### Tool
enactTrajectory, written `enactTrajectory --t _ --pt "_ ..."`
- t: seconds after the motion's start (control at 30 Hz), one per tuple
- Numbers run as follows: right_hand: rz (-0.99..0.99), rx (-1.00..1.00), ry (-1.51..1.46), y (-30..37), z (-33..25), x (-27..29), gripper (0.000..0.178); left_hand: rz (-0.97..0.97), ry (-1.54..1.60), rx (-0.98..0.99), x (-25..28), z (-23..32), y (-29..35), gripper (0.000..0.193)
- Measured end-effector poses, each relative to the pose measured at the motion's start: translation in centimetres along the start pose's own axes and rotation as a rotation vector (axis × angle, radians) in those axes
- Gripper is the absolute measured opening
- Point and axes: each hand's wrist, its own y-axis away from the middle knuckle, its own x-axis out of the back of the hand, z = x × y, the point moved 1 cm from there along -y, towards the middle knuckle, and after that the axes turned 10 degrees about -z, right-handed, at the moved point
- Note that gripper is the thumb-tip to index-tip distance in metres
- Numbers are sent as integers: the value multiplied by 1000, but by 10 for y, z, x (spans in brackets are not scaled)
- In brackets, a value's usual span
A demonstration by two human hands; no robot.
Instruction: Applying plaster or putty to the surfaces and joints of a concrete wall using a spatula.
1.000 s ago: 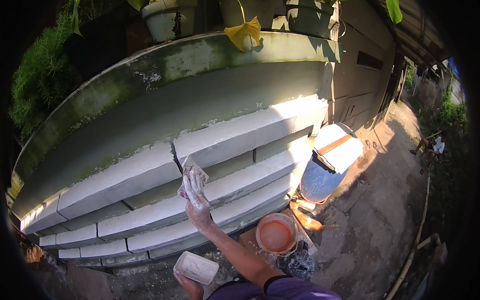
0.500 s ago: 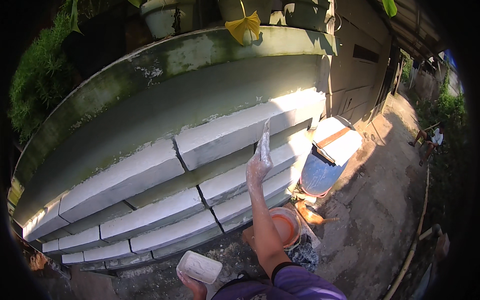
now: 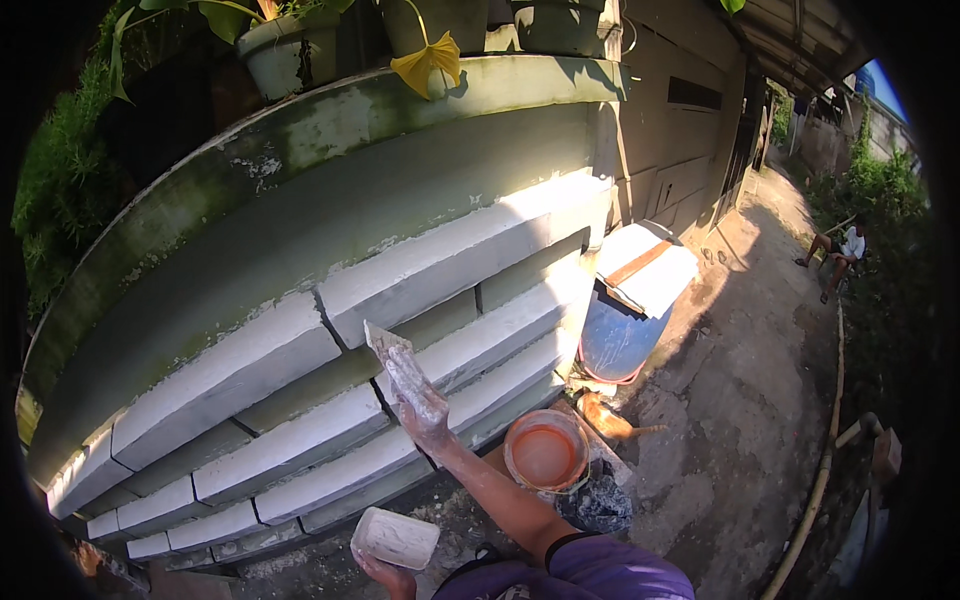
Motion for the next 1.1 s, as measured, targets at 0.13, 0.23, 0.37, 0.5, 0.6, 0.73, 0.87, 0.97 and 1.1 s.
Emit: enactTrajectory --t 0.13,0.23,0.37,0.5,0.6,0.73,0.87,0.97,1.1 --pt "389 -291 226 -47 75 84 39 -8 0 -2 9 -3 2 55" --pt "459 -368 282 -74 117 124 38 -1 -4 34 6 -2 4 55" --pt "403 -309 241 -82 131 118 41 5 -12 44 2 1 6 56" --pt "273 -293 110 -43 100 49 46 13 -16 49 1 2 8 56" --pt "32 -80 91 -2 54 -6 48 17 -25 60 -1 1 10 56" --pt "-184 73 -58 26 11 -22 45 26 -29 68 -3 0 12 57" --pt "-33 -48 101 15 35 44 42 21 -43 74 -1 1 12 57" --pt "234 -186 439 -27 95 122 44 34 -36 76 3 0 15 57" --pt "355 -333 406 -86 150 182 39 32 -38 80 1 -1 14 58"
